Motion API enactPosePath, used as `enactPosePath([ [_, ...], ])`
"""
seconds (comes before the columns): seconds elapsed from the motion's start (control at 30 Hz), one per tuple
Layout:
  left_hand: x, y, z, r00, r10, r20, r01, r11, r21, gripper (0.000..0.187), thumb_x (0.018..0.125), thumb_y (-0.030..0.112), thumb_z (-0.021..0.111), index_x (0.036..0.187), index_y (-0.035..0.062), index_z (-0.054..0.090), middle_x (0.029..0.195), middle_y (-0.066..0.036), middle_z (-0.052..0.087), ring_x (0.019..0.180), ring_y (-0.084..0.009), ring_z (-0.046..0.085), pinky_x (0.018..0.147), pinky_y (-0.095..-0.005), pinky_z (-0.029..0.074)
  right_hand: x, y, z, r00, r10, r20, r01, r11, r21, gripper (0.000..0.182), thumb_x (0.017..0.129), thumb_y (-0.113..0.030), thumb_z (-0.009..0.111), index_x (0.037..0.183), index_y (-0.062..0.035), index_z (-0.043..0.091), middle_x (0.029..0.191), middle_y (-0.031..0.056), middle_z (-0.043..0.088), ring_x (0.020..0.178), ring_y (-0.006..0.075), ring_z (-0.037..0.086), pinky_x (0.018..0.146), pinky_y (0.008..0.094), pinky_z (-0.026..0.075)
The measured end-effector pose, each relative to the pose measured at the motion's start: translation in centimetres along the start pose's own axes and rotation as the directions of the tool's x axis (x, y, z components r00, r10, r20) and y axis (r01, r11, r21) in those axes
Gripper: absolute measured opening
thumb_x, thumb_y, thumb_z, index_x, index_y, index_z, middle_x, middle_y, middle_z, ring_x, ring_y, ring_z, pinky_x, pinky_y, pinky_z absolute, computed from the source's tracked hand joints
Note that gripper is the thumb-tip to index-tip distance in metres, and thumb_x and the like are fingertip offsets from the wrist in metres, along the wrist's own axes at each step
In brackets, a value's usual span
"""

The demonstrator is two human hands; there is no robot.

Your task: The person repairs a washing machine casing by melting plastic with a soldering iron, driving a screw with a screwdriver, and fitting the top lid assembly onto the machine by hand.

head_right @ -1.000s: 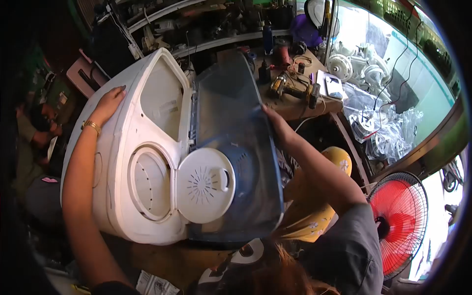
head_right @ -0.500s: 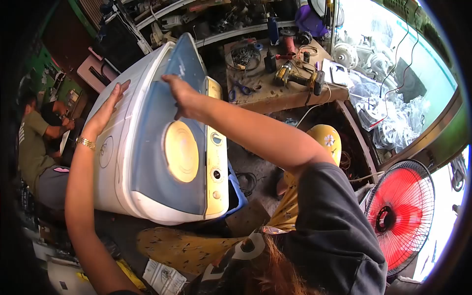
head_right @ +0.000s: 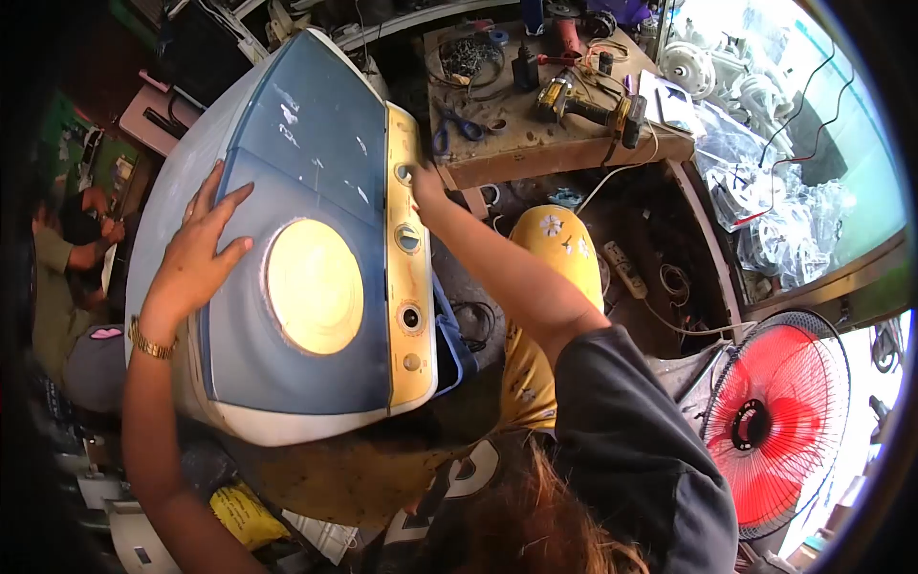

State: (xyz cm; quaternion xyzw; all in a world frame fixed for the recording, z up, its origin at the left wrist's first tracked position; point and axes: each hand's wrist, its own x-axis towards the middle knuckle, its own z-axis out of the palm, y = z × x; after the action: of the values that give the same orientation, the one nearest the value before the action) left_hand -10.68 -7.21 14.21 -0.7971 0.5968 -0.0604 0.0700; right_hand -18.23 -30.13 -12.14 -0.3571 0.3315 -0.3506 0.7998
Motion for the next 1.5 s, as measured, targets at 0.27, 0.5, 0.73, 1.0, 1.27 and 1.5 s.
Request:
enactPosePath([
  [0.27,-1.9,-1.6,1.7,0.993,-0.049,-0.108,-0.013,0.862,-0.507,0.066,0.087,0.003,0.051,0.147,0.0078,0.024,0.153,-0.019,0.020,0.144,-0.0332,0.012,0.115,-0.0416,0.015,6.6,13.5,-4.2,0.941,0.319,-0.112,-0.318,0.948,0.030,0.064,0.089,-0.051,0.049,0.121,0.0036,0.055,0.115,0.0175,0.060,0.099,0.0293,0.060,0.085,0.0423,0.045],
  [0.5,-3.3,-1.2,-0.4,1.000,-0.021,-0.002,0.018,0.900,-0.436,0.066,0.086,0.005,0.049,0.147,0.0044,0.025,0.154,-0.017,0.020,0.144,-0.0321,0.015,0.115,-0.0420,0.013,5.2,14.9,-3.9,0.928,0.314,-0.202,-0.347,0.924,-0.159,0.059,0.090,-0.048,0.050,0.115,0.0052,0.057,0.110,0.0161,0.061,0.095,0.0276,0.060,0.079,0.0435,0.047],
  [0.73,-11.9,-5.8,0.0,0.983,-0.168,-0.069,0.118,0.883,-0.455,0.081,0.082,0.038,0.058,0.146,0.0009,0.025,0.154,-0.018,0.021,0.143,-0.0308,0.018,0.115,-0.0417,0.015,-2.3,15.6,-3.0,0.884,0.465,-0.054,-0.465,0.858,-0.218,0.049,0.092,-0.046,0.043,0.113,-0.0043,0.057,0.102,0.0125,0.060,0.083,0.0232,0.058,0.068,0.0383,0.048],
  [1.0,-14.9,-8.0,1.0,0.968,-0.240,-0.073,0.147,0.778,-0.610,0.087,0.080,0.048,0.057,0.145,-0.0020,0.028,0.153,-0.018,0.023,0.143,-0.0300,0.018,0.115,-0.0418,0.015,-5.8,12.6,-4.8,0.896,0.412,0.166,-0.237,0.760,-0.605,0.059,0.093,-0.052,0.042,0.107,0.0029,0.057,0.081,0.0128,0.055,0.070,0.0203,0.053,0.061,0.0330,0.038],
  [1.27,-13.3,-5.2,0.9,0.990,-0.132,-0.055,0.084,0.846,-0.527,0.077,0.081,0.043,0.054,0.145,0.0050,0.033,0.152,-0.017,0.025,0.142,-0.0335,0.019,0.114,-0.0448,0.014,-5.6,8.1,-5.9,0.896,0.320,0.307,0.292,0.096,-0.952,0.053,0.092,-0.048,0.045,0.102,-0.0001,0.065,0.104,0.0246,0.064,0.100,0.0377,0.061,0.087,0.0444,0.047],
  [1.5,-13.6,-5.2,0.1,0.996,-0.082,-0.040,0.054,0.882,-0.469,0.087,0.081,0.058,0.052,0.145,0.0026,0.031,0.152,-0.020,0.023,0.142,-0.0341,0.019,0.114,-0.0447,0.013,-1.1,2.0,-3.4,0.815,-0.383,0.434,0.573,0.426,-0.700,0.020,0.088,-0.019,0.058,0.098,-0.0023,0.064,0.090,0.0143,0.066,0.085,0.0294,0.063,0.075,0.0359,0.049],
])
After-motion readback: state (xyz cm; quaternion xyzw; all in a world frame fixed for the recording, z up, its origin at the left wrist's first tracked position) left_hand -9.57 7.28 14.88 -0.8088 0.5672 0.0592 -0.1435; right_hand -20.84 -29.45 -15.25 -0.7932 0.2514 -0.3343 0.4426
